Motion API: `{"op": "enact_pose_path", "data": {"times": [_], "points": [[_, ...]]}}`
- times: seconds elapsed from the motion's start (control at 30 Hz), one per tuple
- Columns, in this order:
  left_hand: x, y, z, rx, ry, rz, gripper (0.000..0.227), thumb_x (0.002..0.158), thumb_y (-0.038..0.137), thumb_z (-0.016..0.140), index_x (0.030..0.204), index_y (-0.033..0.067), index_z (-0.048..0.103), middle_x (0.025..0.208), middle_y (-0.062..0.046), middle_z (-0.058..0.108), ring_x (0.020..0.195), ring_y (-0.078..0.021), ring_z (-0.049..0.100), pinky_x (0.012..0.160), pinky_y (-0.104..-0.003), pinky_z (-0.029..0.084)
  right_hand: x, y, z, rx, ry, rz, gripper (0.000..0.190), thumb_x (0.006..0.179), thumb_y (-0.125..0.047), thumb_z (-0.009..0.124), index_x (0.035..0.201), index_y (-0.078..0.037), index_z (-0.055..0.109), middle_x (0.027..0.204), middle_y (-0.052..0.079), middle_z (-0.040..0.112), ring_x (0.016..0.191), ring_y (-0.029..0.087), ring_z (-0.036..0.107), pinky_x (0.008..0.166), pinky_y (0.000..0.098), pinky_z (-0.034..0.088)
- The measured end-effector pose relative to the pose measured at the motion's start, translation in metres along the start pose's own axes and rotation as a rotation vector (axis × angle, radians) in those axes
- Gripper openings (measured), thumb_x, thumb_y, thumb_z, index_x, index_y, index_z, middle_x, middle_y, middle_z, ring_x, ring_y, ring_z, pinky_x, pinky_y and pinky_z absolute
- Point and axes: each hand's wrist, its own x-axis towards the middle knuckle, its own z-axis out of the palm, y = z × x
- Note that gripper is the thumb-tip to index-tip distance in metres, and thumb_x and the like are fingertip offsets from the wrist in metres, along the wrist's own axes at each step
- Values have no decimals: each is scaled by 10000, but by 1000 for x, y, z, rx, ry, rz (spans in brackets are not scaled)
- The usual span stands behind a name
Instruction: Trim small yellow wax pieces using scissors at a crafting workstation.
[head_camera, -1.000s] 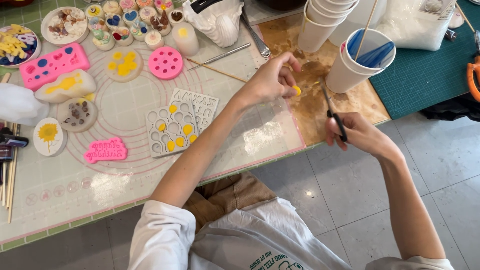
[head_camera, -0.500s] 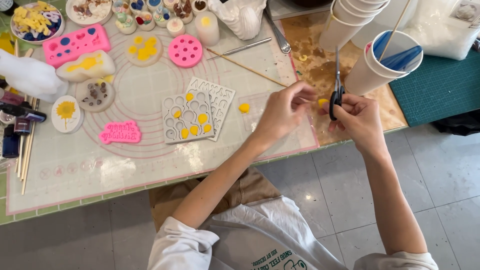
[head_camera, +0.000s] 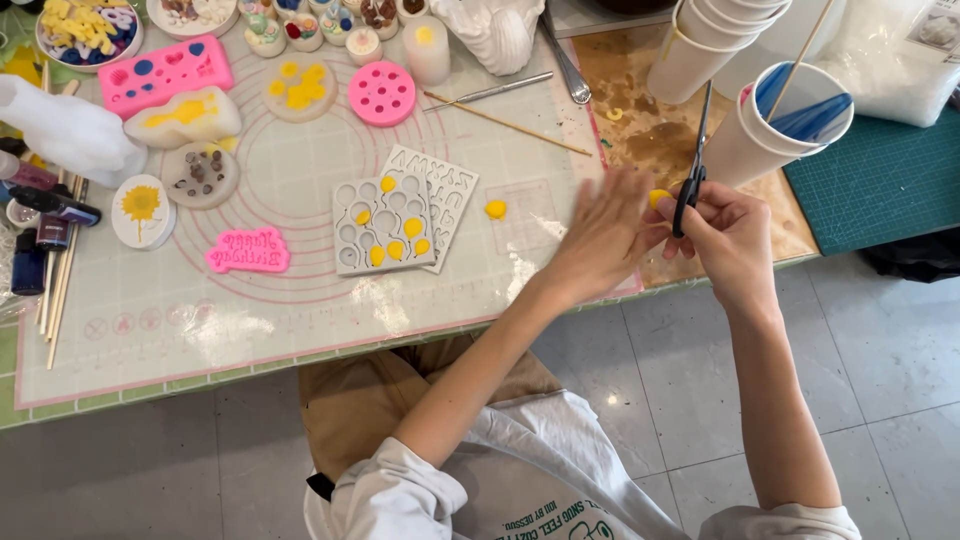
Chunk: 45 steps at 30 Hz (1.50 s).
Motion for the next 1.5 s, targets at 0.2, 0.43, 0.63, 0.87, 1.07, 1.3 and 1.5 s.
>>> {"op": "enact_pose_path", "data": {"times": [0.2,0.43,0.63,0.87,1.07,1.3,1.5], "points": [[7,-11,-22,168,39,-95,658,1053,320,479,1542,-84,302,1616,-336,240,1551,-434,188,1287,-513,114,-5,6,-13,-3,95,20,179,1000,-145,718,1068,20,707,878,79,745,568,71,592,518,203,395],[22,-15,-11,221,86,-176,631,1036,290,508,1507,-91,332,1572,-350,288,1507,-480,232,1255,-525,146,-6,6,-7,-2,52,31,175,990,-135,723,1051,27,700,879,87,746,570,74,596,521,208,398],[28,-18,-28,199,9,-105,655,964,157,527,1533,-77,301,1586,-348,278,1524,-445,211,1256,-510,115,-6,8,-10,19,61,41,180,978,-141,719,1065,16,702,881,89,750,559,73,594,509,206,400],[40,-36,2,109,54,0,627,962,69,475,1533,-91,273,1587,-335,271,1521,-416,186,1246,-513,97,-7,9,-5,19,44,46,172,990,-143,721,1052,16,699,877,88,744,562,69,595,511,201,407],[-1,-13,-18,84,149,-59,618,1000,119,435,1558,-92,274,1607,-331,286,1554,-407,216,1297,-505,124,-10,10,-13,18,65,64,170,982,-146,717,1052,8,699,879,79,748,563,58,588,503,195,413],[-8,35,14,162,101,-166,800,955,349,531,1534,-102,214,1572,-405,139,1510,-512,77,1231,-566,54,-16,4,-13,-10,84,9,165,995,-114,710,1062,34,685,889,98,741,588,69,610,508,197,424],[7,17,50,-42,212,71,743,1028,283,514,1582,-86,184,1661,-370,153,1585,-487,108,1285,-557,76,-23,-3,-31,41,135,-75,159,1015,-66,694,1112,59,680,917,121,736,608,72,603,538,207,430]]}}
